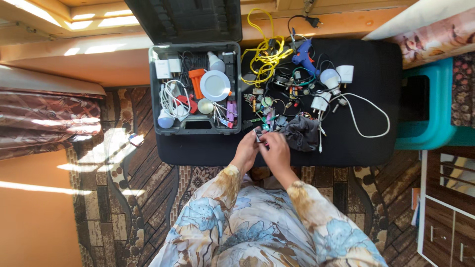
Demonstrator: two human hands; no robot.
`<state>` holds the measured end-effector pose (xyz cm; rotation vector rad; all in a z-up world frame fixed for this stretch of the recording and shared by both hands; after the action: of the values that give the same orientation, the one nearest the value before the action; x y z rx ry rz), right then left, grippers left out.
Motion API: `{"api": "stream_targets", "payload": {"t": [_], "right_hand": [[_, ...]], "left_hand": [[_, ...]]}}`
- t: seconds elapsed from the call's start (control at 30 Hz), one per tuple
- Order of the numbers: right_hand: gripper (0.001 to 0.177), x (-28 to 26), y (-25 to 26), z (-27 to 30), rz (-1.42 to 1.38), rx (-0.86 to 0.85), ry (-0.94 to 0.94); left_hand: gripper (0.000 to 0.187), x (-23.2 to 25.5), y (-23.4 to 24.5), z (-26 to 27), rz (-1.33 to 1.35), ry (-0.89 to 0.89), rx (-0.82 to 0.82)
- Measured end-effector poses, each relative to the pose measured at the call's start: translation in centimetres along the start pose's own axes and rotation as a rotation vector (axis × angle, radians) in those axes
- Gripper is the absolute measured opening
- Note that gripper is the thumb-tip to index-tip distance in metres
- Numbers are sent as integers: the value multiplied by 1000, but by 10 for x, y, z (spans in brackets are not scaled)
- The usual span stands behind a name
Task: The person handles and organizes various electronic components, including light bulbs, wires, and small circuit boards, while sitting on the floor with an open toolbox.
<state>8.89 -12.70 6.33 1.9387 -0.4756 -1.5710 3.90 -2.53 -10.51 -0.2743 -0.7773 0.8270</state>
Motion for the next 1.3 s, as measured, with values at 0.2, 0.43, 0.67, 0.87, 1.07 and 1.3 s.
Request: {"api": "stream_targets", "payload": {"t": [0.2,0.43,0.67,0.87,1.07,1.3], "right_hand": [[83,13,63,6,432,176,3],[75,67,33,-1,617,-3,-121],[36,120,78,-19,164,383,-365],[66,-1,112,-15,-276,215,-129],[56,-131,151,-28,120,251,333],[60,-96,223,-72,-135,356,-105]], "left_hand": [[39,4,-19,1,19,68,57],[38,-11,-15,24,79,131,144],[38,6,-42,41,38,91,51],[38,60,-107,77,-9,-35,-63],[39,103,-166,113,33,-205,-162],[37,143,-203,129,-99,-297,-213]]}}
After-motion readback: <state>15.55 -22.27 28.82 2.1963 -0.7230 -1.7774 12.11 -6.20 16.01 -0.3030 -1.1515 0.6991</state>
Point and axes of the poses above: each hand's wrist, its own z-axis away from the middle knuckle, its own y-axis out of the back of the hand, x = y × z, the point moved 10 cm from there along -z, towards the middle knuckle, and after that the axes turned 5 degrees about x, right-handed, at the moved point
